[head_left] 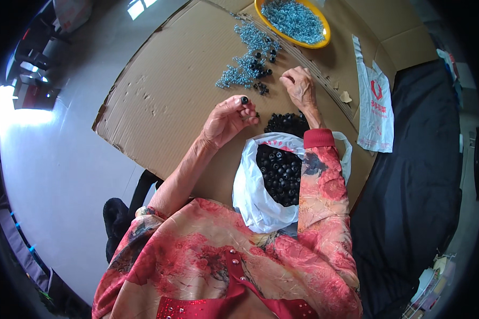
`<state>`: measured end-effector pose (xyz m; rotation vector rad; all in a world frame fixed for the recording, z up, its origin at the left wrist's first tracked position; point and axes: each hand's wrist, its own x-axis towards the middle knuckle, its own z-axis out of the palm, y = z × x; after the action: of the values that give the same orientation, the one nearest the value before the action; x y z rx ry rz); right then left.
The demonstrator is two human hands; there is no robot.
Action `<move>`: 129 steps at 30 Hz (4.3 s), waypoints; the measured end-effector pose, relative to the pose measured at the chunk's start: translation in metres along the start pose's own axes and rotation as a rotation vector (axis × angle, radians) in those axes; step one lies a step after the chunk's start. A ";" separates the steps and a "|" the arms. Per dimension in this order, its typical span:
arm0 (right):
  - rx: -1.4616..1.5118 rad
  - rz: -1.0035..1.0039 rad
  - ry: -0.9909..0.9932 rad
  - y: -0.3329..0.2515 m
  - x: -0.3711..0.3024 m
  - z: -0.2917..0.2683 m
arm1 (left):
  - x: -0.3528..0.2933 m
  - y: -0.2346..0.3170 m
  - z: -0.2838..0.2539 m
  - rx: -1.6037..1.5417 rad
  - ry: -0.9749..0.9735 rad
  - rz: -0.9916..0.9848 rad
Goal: The person is manually inserting small blue plastic pins into black plastic circular components.
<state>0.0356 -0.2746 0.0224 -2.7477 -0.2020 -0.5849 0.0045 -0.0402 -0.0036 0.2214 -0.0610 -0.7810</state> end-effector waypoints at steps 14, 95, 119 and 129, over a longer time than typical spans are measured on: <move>0.231 -0.072 -0.222 -0.056 -0.012 -0.007 | -0.009 0.008 -0.010 0.047 -0.045 0.037; 0.968 0.274 0.124 -0.119 -0.002 -0.141 | 0.010 0.000 0.117 0.123 0.002 0.081; 0.720 0.154 0.116 -0.131 -0.001 -0.142 | 0.005 -0.009 0.127 0.152 0.026 0.106; 0.490 0.056 0.095 -0.135 0.003 -0.159 | 0.004 -0.012 0.135 0.212 0.013 0.113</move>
<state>-0.0484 -0.2016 0.1991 -2.2410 -0.2130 -0.5625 -0.0192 -0.0751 0.1250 0.4205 -0.1427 -0.6606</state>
